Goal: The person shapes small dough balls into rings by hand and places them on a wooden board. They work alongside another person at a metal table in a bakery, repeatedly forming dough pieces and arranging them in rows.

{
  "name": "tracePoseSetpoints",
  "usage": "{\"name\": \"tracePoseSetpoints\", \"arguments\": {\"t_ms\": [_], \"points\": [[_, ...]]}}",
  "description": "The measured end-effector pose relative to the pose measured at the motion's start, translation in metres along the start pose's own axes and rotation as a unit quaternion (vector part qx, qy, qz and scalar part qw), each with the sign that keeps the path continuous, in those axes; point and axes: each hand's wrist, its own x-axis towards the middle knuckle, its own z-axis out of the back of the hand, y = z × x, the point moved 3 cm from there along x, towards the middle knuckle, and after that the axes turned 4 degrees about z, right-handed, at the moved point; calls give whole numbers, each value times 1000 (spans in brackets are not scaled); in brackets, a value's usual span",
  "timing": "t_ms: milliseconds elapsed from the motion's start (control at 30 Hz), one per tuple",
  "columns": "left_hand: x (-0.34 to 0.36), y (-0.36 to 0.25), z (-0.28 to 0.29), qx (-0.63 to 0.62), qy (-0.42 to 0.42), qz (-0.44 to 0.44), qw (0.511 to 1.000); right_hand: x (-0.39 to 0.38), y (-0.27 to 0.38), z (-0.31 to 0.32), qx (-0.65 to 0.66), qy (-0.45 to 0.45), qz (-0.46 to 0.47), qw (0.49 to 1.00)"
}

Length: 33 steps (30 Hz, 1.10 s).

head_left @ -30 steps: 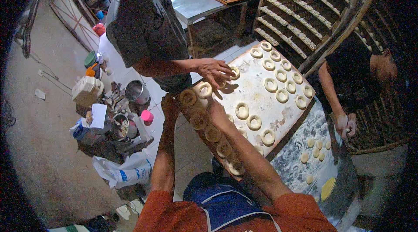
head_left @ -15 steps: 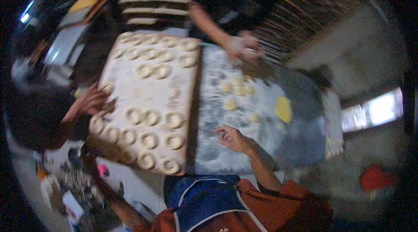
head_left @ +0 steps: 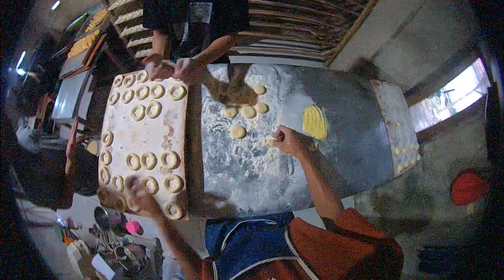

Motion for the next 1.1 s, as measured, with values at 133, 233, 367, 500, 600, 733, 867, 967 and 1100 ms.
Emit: {"name": "tracePoseSetpoints", "arguments": {"t_ms": [133,233,367,500,600,733,867,967,1100], "points": [[-80,-141,-125,-277,268,167,907,-17,30,-13,420,-69,-20,905],[-108,-196,-165,-415,281,229,835,-46,59,-17,503,-60,-1,863],[-125,-220,-163,-415,285,247,828,-69,75,-3,443,-56,20,894],[-132,-238,-156,-384,268,201,860,-74,75,8,404,-50,50,912],[-132,-247,-158,-372,262,225,862,-76,75,15,453,-59,63,887],[-133,-243,-162,-466,280,282,790,-75,77,28,513,106,55,850],[-145,-230,-169,-588,353,317,655,-67,70,31,636,170,-6,753],[-152,-223,-176,-626,365,292,624,-61,54,14,618,63,-112,775],[-146,-220,-181,-704,272,285,591,-63,47,-13,485,47,-82,869]]}}
